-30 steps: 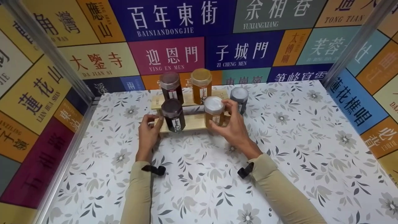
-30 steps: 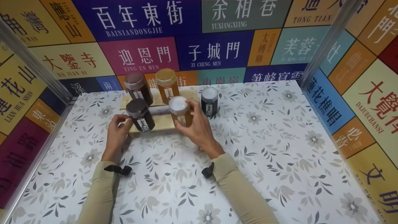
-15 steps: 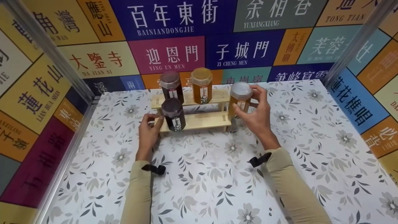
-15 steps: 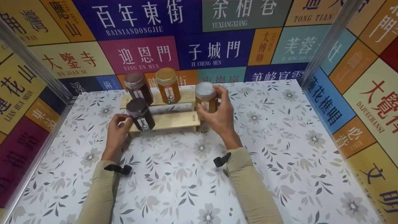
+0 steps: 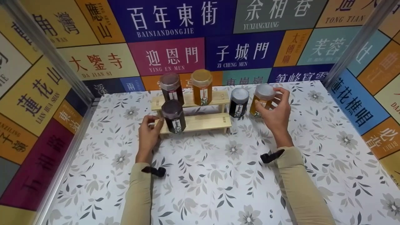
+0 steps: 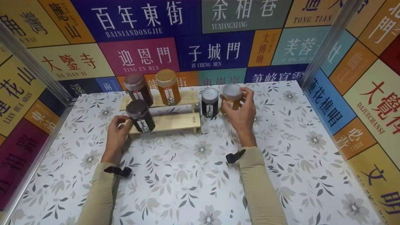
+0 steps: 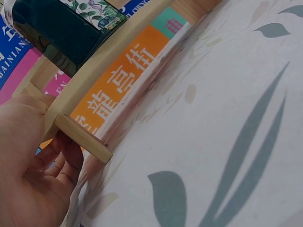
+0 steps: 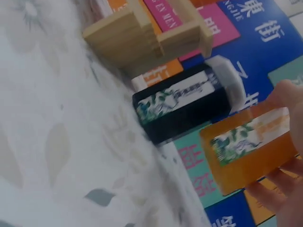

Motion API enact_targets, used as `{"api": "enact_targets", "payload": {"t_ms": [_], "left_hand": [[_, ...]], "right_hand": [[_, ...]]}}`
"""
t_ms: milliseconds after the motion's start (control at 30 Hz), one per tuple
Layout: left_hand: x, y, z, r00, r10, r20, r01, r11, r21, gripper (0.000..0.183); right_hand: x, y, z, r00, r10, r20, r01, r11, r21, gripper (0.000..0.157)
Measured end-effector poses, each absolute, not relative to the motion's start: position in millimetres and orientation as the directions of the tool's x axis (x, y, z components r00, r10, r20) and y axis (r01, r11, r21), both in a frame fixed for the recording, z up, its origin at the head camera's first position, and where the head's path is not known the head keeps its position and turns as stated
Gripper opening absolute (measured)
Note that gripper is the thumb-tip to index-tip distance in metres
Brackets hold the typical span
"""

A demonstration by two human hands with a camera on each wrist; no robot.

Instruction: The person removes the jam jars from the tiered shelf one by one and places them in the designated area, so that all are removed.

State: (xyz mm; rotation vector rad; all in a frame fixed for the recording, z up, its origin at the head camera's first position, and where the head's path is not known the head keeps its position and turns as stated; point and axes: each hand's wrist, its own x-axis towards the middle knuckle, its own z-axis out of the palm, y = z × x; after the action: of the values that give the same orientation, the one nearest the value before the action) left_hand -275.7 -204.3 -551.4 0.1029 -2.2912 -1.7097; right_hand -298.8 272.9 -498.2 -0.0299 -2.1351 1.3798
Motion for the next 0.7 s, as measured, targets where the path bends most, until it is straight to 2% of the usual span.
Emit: {"api": "enact_targets", "payload": {"t_ms": [233,433,700], "left_hand": [[-276,-202,-551,-0.956,-0.231,0.183,0.109,0.299,0.948,0.030],[-276,-200,-551,-0.958,-0.228,0.173,0.097,0.308,0.946,0.030],[-276,-204,-550,-0.952,-0.246,0.180,0.104,0.293,0.951,0.030]], "right_hand": [[-306,283,-519,-0.910,0.236,0.340,-0.202,0.464,-0.862,0.076],[-316,289,-517,-0.946,0.184,0.269,-0.153,0.477,-0.865,0.077],[-326,288,-510,-0.964,0.114,0.242,-0.163,0.470,-0.868,0.079]]}}
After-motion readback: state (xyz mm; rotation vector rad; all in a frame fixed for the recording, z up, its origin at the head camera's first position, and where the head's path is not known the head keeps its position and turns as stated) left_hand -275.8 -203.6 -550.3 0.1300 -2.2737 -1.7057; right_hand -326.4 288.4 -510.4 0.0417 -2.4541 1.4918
